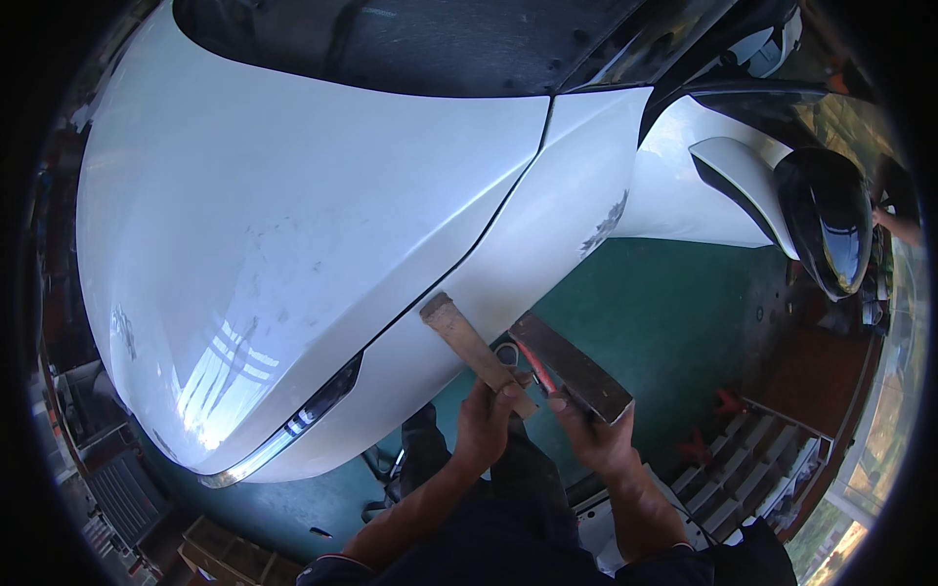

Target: The person walks through a workshop and uses a hammer and wooden block to tap and align the front bumper and fender of a white car. They repeatedly tap along panel gaps and inspect the alignment by hand.

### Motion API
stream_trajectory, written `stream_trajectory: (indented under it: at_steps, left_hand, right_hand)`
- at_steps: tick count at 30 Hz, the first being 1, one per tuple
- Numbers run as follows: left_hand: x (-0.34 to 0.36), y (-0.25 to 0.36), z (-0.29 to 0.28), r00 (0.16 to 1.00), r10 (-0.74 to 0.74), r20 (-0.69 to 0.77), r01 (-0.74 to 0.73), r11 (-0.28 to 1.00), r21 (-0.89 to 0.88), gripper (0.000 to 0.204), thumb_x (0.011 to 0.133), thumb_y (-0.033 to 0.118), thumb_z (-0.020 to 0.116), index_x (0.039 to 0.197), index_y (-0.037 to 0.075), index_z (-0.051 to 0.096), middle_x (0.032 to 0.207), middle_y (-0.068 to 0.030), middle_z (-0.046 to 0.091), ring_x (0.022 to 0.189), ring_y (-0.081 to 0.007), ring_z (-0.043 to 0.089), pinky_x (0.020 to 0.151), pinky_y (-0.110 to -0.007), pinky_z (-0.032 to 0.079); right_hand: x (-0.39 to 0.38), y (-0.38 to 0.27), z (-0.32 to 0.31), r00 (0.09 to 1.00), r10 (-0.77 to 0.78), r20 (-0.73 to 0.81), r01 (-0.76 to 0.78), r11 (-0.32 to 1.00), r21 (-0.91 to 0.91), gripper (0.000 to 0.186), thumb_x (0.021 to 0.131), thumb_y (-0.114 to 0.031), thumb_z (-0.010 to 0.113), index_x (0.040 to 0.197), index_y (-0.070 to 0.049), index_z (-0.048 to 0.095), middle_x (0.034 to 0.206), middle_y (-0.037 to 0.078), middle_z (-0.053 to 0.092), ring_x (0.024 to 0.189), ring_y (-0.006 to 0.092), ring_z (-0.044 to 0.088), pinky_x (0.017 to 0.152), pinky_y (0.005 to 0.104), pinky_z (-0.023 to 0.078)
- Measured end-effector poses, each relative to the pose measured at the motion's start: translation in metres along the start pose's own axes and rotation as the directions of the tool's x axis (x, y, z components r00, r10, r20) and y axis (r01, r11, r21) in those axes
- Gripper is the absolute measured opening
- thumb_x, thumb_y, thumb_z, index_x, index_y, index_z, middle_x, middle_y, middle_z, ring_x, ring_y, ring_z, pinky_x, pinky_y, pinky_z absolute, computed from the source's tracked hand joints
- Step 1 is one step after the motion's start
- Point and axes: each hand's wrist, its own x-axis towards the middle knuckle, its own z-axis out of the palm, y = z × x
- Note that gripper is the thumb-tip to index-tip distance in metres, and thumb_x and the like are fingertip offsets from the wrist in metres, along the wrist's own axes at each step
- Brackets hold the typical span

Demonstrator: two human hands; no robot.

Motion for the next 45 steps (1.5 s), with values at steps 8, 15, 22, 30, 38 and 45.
stream_trajectory:
  at_steps: [8, 15, 22, 30, 38, 45]
  left_hand:
    - [0.002, 0.004, -0.005, 1.000, -0.029, 0.006, 0.029, 0.997, -0.065, 0.039, 0.109, 0.024, 0.056, 0.137, -0.002, 0.054, 0.123, -0.0151, 0.071, 0.107, -0.0205, 0.069, 0.089, -0.034, 0.054]
    - [0.002, -0.001, -0.010, 0.995, -0.095, 0.027, 0.096, 0.995, -0.023, 0.040, 0.109, 0.026, 0.056, 0.137, -0.003, 0.053, 0.124, -0.0155, 0.072, 0.109, -0.0207, 0.069, 0.090, -0.033, 0.054]
    - [0.006, -0.006, -0.006, 0.996, -0.077, 0.045, 0.082, 0.989, -0.120, 0.033, 0.107, 0.014, 0.053, 0.134, -0.005, 0.053, 0.120, -0.0142, 0.069, 0.112, -0.0211, 0.065, 0.099, -0.036, 0.051]
    - [0.004, -0.010, -0.003, 0.971, 0.232, -0.062, -0.218, 0.959, 0.178, 0.036, 0.108, 0.020, 0.056, 0.136, -0.002, 0.053, 0.110, -0.0181, 0.073, 0.100, -0.0226, 0.072, 0.084, -0.036, 0.056]
    - [0.003, -0.010, -0.002, 0.996, 0.091, -0.027, -0.090, 0.996, 0.030, 0.033, 0.107, 0.018, 0.056, 0.133, -0.002, 0.055, 0.108, -0.0170, 0.073, 0.100, -0.0235, 0.071, 0.085, -0.037, 0.054]
    - [-0.006, 0.001, -0.006, 0.991, 0.130, -0.035, -0.130, 0.992, 0.004, 0.028, 0.106, 0.016, 0.057, 0.128, -0.002, 0.059, 0.106, -0.0148, 0.072, 0.097, -0.0223, 0.070, 0.084, -0.036, 0.054]
  right_hand:
    - [-0.003, 0.006, 0.009, 1.000, -0.006, 0.016, 0.005, 0.999, 0.049, 0.013, 0.092, -0.006, 0.076, 0.101, 0.002, 0.072, 0.086, 0.007, 0.073, 0.077, 0.0115, 0.069, 0.067, 0.0274, 0.053]
    - [0.003, 0.014, 0.011, 0.978, -0.179, 0.105, 0.192, 0.973, -0.126, 0.020, 0.088, -0.006, 0.078, 0.101, 0.001, 0.065, 0.081, 0.009, 0.071, 0.067, 0.0202, 0.070, 0.063, 0.0307, 0.054]
    - [0.004, -0.038, -0.007, 0.822, -0.559, 0.107, 0.567, 0.791, -0.228, 0.032, 0.077, -0.020, 0.085, 0.096, -0.006, 0.062, 0.069, 0.004, 0.065, 0.061, 0.0205, 0.067, 0.059, 0.0348, 0.052]
    - [0.039, 0.001, 0.031, 0.906, -0.350, 0.238, 0.423, 0.781, -0.460, 0.031, 0.075, -0.013, 0.082, 0.098, -0.005, 0.062, 0.072, 0.009, 0.065, 0.061, 0.0300, 0.067, 0.056, 0.0394, 0.051]
    - [0.023, -0.026, 0.010, 0.879, -0.413, 0.238, 0.476, 0.791, -0.384, 0.032, 0.077, -0.014, 0.081, 0.101, -0.002, 0.063, 0.076, 0.014, 0.066, 0.063, 0.0345, 0.067, 0.056, 0.0417, 0.051]
    - [0.027, -0.009, 0.026, 0.955, -0.289, 0.074, 0.298, 0.930, -0.216, 0.036, 0.080, -0.013, 0.083, 0.110, 0.000, 0.067, 0.081, 0.011, 0.070, 0.066, 0.0218, 0.068, 0.060, 0.0368, 0.052]
